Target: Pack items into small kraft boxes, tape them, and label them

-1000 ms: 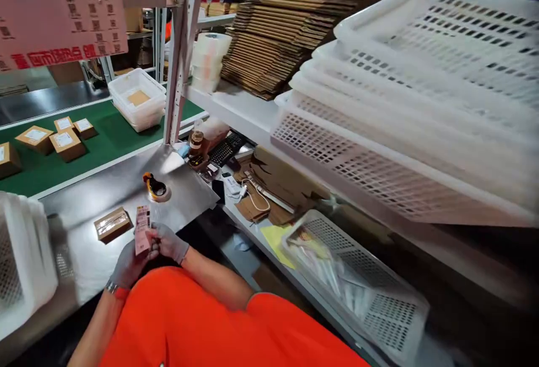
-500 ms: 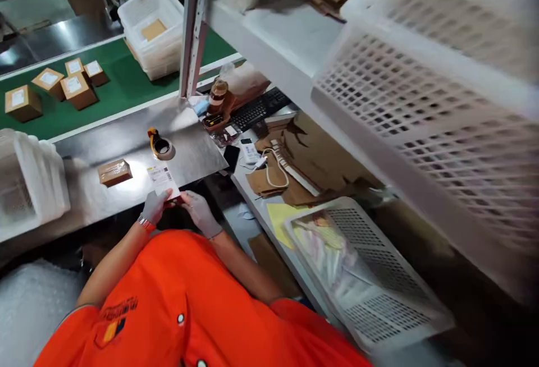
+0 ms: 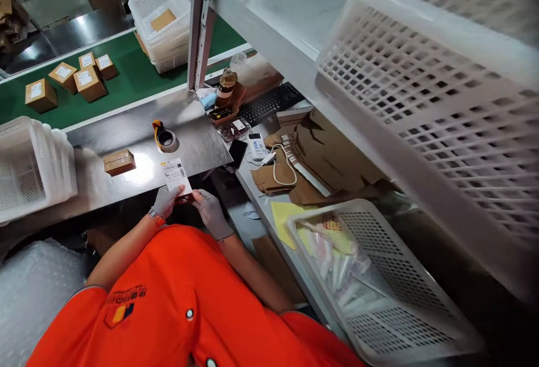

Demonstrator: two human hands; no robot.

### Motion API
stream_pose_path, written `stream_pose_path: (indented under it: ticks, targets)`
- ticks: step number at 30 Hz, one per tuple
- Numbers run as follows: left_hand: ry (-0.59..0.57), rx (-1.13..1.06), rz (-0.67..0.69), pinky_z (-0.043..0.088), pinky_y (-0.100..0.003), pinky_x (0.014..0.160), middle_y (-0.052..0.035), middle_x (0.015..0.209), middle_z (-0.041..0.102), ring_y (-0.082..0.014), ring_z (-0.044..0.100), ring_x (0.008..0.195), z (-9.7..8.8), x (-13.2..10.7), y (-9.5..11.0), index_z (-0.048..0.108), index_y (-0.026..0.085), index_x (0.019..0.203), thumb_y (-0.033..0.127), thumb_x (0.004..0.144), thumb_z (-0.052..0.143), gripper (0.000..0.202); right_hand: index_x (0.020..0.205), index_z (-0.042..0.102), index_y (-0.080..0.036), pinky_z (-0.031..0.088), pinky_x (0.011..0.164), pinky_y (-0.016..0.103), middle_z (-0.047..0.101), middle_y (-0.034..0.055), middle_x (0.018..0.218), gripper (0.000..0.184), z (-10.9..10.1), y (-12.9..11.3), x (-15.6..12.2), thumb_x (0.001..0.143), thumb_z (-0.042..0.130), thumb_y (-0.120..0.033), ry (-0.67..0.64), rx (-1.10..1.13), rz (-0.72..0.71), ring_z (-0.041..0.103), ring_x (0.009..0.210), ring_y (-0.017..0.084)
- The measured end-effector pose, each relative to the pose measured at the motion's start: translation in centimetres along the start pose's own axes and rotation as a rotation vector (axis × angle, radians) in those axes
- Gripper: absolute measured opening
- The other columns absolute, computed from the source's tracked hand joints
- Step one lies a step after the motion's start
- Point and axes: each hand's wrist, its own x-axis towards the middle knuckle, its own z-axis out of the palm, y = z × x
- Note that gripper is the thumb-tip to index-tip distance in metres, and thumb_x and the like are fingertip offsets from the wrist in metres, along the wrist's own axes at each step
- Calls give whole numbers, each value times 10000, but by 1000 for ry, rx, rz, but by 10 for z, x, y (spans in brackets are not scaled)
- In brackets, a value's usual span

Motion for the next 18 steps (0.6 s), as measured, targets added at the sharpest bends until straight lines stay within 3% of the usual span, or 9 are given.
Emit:
stream_pose_path:
  ticks: [6, 12, 18]
  targets:
    - [7, 28, -17, 692, -358, 758, -147, 1148, 861, -211, 786, 822, 4, -3, -3, 812, 123, 1171, 316, 874, 969, 387, 958, 800, -253, 630, 953, 400, 835, 66, 1009, 387, -3, -4, -5, 849, 876, -616, -2, 15, 5, 751, 995, 261]
    - [-2, -7, -19, 644, -289, 660, -147, 1129, 865, -197, 774, 808, 7, -6, -5, 823, 105, 1134, 257, 860, 965, 344, 947, 822, -262, 624, 990, 407, 840, 47, 988, 344, -7, -3, -8, 859, 882, -589, 4, -2, -10, 749, 962, 246]
    - [10, 21, -26, 680, -329, 724, -156, 1116, 868, -210, 788, 817, 7, -5, -9, 837, 99, 1135, 291, 823, 1004, 402, 955, 828, -257, 621, 979, 396, 833, 43, 990, 334, -11, 1, -11, 902, 849, -586, -12, 13, -25, 749, 979, 244]
